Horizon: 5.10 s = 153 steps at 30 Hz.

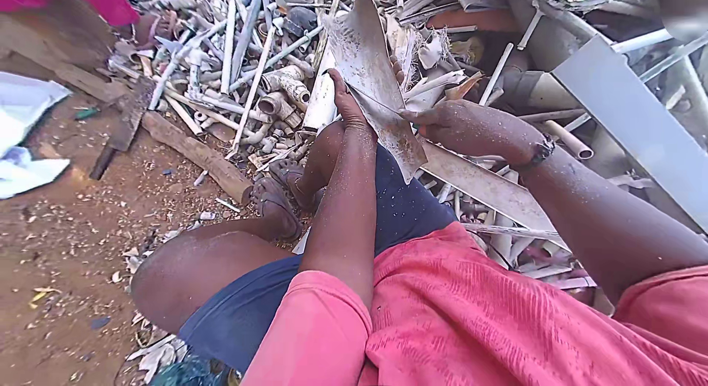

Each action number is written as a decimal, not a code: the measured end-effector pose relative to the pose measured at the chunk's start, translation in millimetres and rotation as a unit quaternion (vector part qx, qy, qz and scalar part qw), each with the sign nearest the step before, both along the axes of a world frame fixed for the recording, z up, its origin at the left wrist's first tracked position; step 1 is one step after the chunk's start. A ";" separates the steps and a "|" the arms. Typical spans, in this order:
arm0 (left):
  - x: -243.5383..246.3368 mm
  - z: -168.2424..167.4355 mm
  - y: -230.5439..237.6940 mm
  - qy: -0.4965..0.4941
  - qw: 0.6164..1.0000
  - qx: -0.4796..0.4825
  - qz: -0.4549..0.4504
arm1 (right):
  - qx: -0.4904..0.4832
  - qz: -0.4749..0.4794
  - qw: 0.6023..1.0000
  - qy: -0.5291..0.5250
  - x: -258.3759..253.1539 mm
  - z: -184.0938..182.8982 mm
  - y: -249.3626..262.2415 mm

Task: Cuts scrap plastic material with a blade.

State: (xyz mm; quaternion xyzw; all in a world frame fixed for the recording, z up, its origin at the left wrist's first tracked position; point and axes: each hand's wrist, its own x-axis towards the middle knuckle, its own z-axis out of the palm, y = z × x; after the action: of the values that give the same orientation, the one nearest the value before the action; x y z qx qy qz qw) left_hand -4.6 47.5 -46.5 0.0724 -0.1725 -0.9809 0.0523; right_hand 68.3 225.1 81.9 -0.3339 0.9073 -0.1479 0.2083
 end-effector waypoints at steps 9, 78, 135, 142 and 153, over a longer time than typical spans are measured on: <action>4.5 0.6 -0.5 0.035 0.996 0.032 -0.080 | 0.023 -0.021 1.000 -0.002 -4.8 -6.1 -8.9; 1.1 3.9 -9.9 -0.003 0.998 0.052 -0.016 | 0.047 -0.036 0.996 0.068 76.5 0.7 69.9; 5.0 2.3 -1.6 -0.004 0.998 0.057 -0.018 | 0.057 -0.055 0.997 -0.010 -1.9 -11.1 -4.7; -3.2 -1.1 -2.0 0.001 0.998 0.064 -0.029 | 0.053 -0.060 0.997 -0.022 18.0 -0.7 18.3; 2.2 2.2 0.2 0.016 0.999 0.020 -0.040 | 0.071 -0.071 0.995 0.010 6.9 -4.4 2.9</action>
State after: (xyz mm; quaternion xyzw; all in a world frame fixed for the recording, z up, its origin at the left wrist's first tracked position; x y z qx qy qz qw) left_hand -2.4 47.7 -44.3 0.0508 -0.1549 -0.9865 0.0139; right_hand 75.2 228.0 77.5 -0.2541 0.9390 -0.0947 0.2116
